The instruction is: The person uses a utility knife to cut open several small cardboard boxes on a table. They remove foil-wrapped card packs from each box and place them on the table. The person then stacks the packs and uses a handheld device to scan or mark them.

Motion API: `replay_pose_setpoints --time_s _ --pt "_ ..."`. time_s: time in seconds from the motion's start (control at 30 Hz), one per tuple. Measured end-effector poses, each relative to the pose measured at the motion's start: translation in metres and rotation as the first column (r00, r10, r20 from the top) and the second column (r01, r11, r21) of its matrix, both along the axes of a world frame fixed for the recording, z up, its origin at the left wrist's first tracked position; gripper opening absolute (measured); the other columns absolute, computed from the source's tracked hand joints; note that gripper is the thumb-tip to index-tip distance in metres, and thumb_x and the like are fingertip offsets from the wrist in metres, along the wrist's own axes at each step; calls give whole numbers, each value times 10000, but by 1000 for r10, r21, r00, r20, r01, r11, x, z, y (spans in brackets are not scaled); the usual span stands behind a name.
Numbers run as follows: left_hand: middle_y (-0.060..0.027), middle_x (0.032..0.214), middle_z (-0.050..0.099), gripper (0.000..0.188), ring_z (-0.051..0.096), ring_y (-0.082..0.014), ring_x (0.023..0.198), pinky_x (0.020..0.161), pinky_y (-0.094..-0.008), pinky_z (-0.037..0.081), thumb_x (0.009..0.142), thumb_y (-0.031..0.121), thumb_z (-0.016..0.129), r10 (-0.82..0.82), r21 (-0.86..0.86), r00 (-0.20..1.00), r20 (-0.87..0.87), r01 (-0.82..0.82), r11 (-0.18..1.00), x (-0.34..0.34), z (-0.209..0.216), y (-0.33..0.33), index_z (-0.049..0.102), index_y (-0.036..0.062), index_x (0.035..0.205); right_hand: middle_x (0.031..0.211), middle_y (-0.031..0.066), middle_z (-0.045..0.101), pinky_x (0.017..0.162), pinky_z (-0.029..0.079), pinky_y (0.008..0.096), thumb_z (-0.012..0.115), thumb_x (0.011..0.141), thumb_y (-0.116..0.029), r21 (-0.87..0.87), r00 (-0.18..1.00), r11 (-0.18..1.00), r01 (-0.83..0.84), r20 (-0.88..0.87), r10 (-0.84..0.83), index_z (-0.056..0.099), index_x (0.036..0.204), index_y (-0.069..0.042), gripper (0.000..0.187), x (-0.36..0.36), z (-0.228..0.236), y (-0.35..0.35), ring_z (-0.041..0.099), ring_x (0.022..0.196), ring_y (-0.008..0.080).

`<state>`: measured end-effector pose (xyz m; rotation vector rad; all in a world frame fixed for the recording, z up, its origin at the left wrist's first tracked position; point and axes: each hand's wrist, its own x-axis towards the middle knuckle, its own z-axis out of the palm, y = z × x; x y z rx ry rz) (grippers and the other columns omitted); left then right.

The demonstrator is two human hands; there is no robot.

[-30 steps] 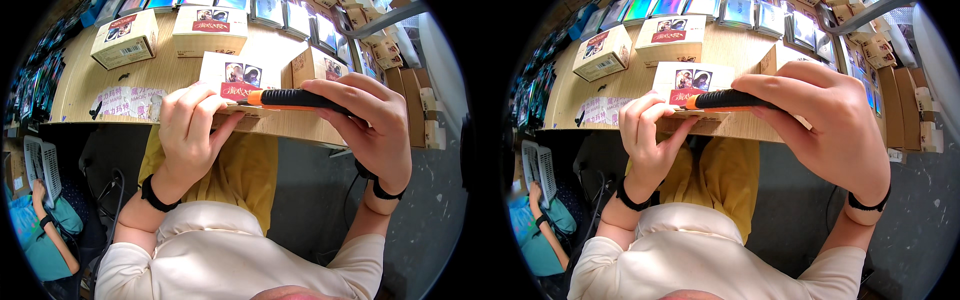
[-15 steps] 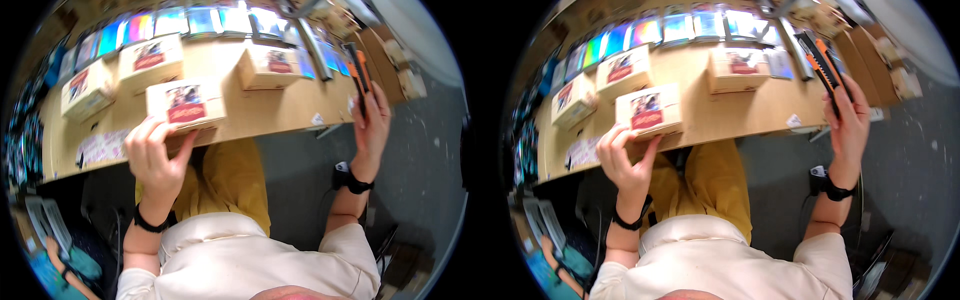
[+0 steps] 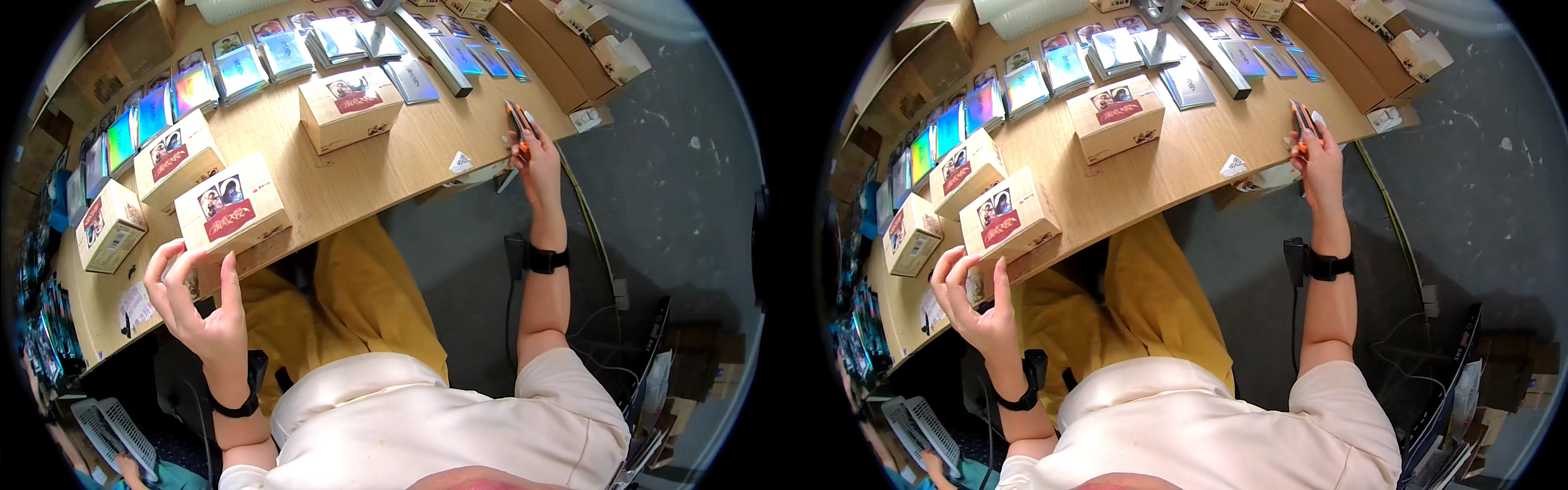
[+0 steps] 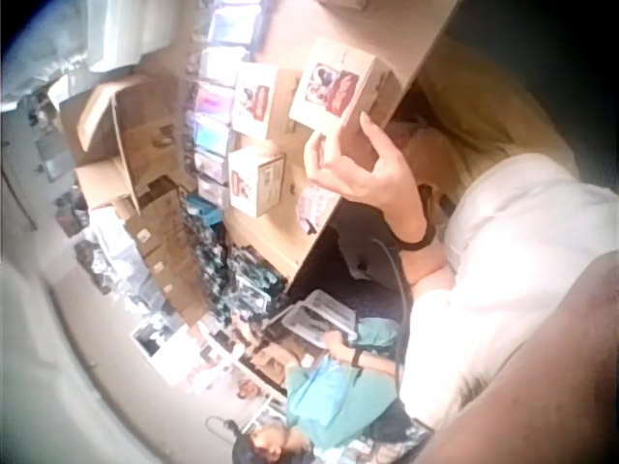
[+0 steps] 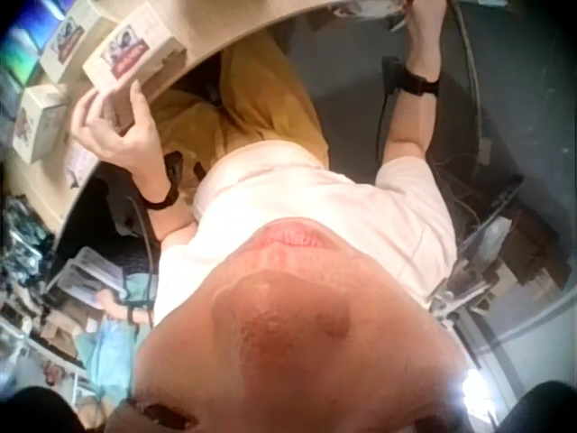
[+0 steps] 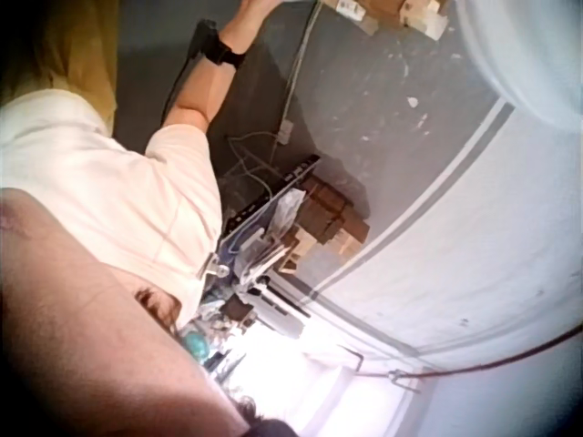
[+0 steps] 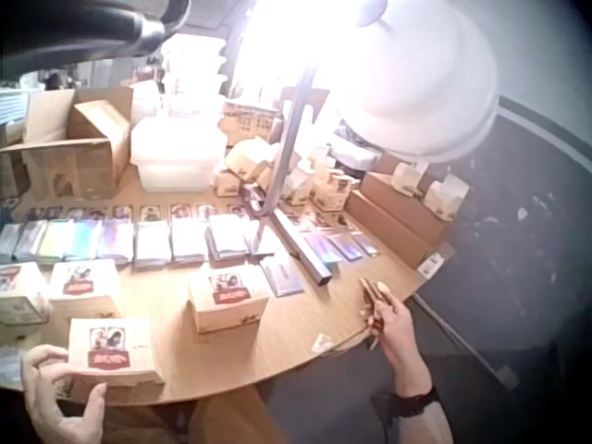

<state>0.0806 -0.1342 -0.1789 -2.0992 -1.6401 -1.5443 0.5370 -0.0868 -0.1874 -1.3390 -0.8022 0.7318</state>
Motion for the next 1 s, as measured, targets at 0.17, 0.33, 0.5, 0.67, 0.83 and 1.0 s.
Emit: replay_pose_setpoints --time_s 0.17,0.33,0.5,0.67,0.83,1.0 --pt "-131 1148 583 294 564 -293 1071 960 -395 433 771 3 766 7 -8 1000 -22 -7 1000 -4 2 -6 634 52 1029 736 35 603 516 418 269 698 849 -160 -172 743 983 62 665 69 606 1105 3 318 -21 -1 23 508 571 92" --pt "-134 1142 587 343 583 -298 1033 903 -373 467 747 -16 771 -61 -29 998 18 62 998 -6 3 -7 641 45 1058 807 187 631 791 475 477 720 823 -337 -258 344 918 302 927 148 602 1022 43 445 -19 -10 32 582 904 392" --pt "-126 1140 623 344 620 -271 1012 868 -350 504 760 -20 762 -61 -31 997 51 63 998 -16 0 -11 637 33 1076 1048 188 610 744 506 399 683 896 -324 -1 211 939 345 975 -76 600 1238 -36 455 -63 10 20 601 882 288" --pt "-154 1148 676 344 670 -249 1007 867 -326 538 813 -10 726 -34 -92 995 95 43 995 -23 -9 -18 631 -1 1143 1281 133 567 692 500 260 750 839 -136 -109 576 882 -458 719 388 593 1285 -73 477 -179 62 -8 610 872 142" --pt "-175 1158 677 402 678 -283 1035 888 -350 542 816 -8 722 -79 -124 987 143 97 987 -22 -10 -18 621 -9 1205 1378 160 519 843 514 367 809 746 -112 -68 285 663 -745 867 410 506 1370 -71 695 -247 59 2 599 1013 243" --pt "-186 1160 676 500 681 -259 1044 892 -339 541 797 0 748 -109 -197 972 208 151 969 -23 -9 -24 595 -13 1273 1241 177 533 912 483 415 841 717 -181 -114 335 683 -721 805 489 462 1400 -66 789 -265 49 12 562 1058 317"
